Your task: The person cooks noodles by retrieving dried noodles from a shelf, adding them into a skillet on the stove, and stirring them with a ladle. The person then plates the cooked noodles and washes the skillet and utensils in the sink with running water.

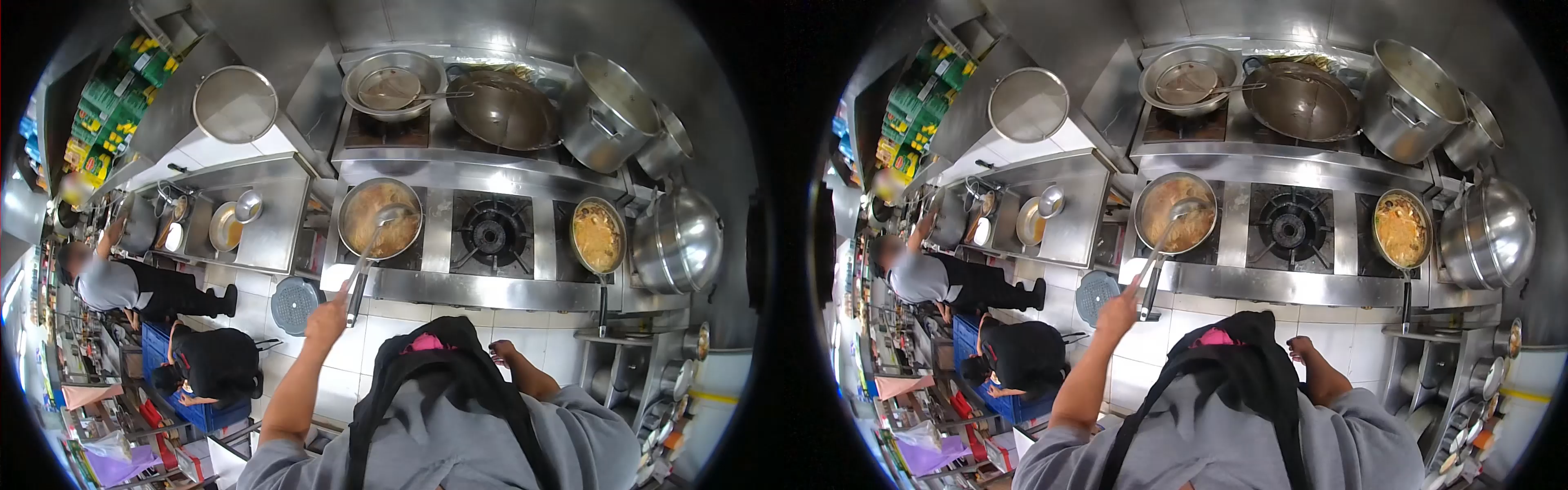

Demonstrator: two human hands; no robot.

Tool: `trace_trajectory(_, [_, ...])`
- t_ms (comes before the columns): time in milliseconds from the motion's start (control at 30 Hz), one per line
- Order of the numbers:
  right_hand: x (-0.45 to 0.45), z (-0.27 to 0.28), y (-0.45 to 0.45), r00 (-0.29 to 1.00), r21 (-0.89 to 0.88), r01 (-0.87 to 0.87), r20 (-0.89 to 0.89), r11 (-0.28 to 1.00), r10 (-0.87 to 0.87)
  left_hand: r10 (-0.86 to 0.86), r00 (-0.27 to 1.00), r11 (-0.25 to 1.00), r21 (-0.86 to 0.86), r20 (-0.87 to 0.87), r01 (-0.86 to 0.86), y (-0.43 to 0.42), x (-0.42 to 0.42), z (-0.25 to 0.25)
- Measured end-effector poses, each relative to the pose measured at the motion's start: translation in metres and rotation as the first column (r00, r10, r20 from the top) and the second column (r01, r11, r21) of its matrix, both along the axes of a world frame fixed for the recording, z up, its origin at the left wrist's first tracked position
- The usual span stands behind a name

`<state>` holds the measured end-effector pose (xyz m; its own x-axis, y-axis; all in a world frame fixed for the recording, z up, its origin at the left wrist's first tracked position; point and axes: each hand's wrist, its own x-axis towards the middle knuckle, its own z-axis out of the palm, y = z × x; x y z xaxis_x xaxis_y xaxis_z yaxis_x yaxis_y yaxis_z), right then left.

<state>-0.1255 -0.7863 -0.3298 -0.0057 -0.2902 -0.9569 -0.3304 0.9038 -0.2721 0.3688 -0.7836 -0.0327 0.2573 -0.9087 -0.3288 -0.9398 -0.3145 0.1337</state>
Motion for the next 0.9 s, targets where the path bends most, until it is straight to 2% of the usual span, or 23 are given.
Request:
trace_trajectory(33, [-0.001,-0.001,-0.003,1.0,0.004,0.011,0.009,1.0,-0.011,-0.002,0.999,0.997,0.073,0.049,-0.002,-0.004,0.01,0.011])
trace_trajectory(100, [-0.004,-0.003,-0.006,0.993,-0.048,0.11,0.042,0.993,-0.108,0.028,0.998,0.998,0.059,0.057,-0.031,-0.001,0.025,0.0])
trace_trajectory(167, [-0.008,-0.016,-0.008,0.994,-0.058,0.102,0.053,0.993,-0.099,0.048,0.999,0.991,-0.124,0.002,-0.048,0.001,0.022,-0.008])
trace_trajectory(233, [-0.014,-0.033,-0.006,0.99,0.008,0.082,0.112,0.997,-0.083,0.052,0.999,0.995,-0.089,0.012,-0.05,0.0,0.007,-0.004])
trace_trajectory(267, [-0.018,-0.055,-0.006,0.993,0.018,-0.011,0.119,1.0,0.009,0.057,0.998,0.998,-0.042,0.01,-0.056,-0.003,-0.004,0.012])
trace_trajectory(300, [-0.009,-0.031,-0.008,0.996,-0.048,-0.037,0.079,0.998,0.041,0.061,0.998,0.998,0.006,0.003,-0.061,-0.002,-0.013,0.025])
trace_trajectory(367, [-0.029,-0.118,-0.003,0.915,-0.184,-0.269,0.258,0.945,0.31,0.059,0.998,0.998,-0.002,-0.008,-0.059,0.015,-0.021,0.03])
trace_trajectory(400, [-0.024,-0.117,-0.006,0.853,-0.288,-0.462,0.116,0.839,0.509,0.034,0.999,0.999,-0.026,-0.015,-0.034,0.026,-0.022,0.027])
trace_trajectory(433, [-0.015,-0.109,-0.007,0.853,-0.276,-0.463,0.12,0.842,0.508,0.009,1.0,0.999,-0.052,-0.026,-0.011,0.036,-0.022,0.024])
trace_trajectory(467, [-0.002,-0.095,-0.007,0.921,-0.215,-0.293,0.196,0.931,0.335,0.023,0.999,1.0,-0.003,-0.022,-0.024,0.039,-0.008,0.01])
trace_trajectory(500, [0.01,-0.081,-0.007,0.955,-0.144,-0.114,0.256,0.983,0.149,0.1,0.981,0.995,-0.001,-0.167,-0.102,0.04,0.013,-0.004])
trace_trajectory(567, [0.034,-0.061,-0.011,0.968,-0.163,-0.081,0.222,0.983,0.117,0.038,0.976,0.981,-0.175,-0.215,-0.077,0.029,0.021,0.01])
trace_trajectory(600, [0.049,-0.052,-0.009,0.978,-0.183,-0.046,0.191,0.982,0.081,0.029,0.975,0.982,-0.174,-0.219,-0.069,0.031,0.028,0.015])
trace_trajectory(700, [0.092,-0.026,-0.005,0.991,-0.196,-0.093,0.073,0.976,0.109,-0.152,0.934,0.954,-0.293,-0.324,0.054,0.039,0.062,0.041])
trace_trajectory(767, [0.118,-0.032,0.007,0.987,-0.162,-0.117,0.093,0.98,0.133,-0.165,0.936,0.978,-0.173,-0.311,0.115,0.05,0.079,0.059])
trace_trajectory(833, [0.155,-0.037,0.018,0.962,-0.163,-0.197,0.155,0.967,0.223,-0.129,0.946,0.988,-0.125,-0.297,0.095,0.057,0.099,0.037])
trace_trajectory(900, [0.194,-0.039,0.027,0.94,-0.168,-0.229,0.218,0.959,0.262,-0.032,0.99,0.998,0.046,-0.134,0.039,0.056,0.103,0.012])
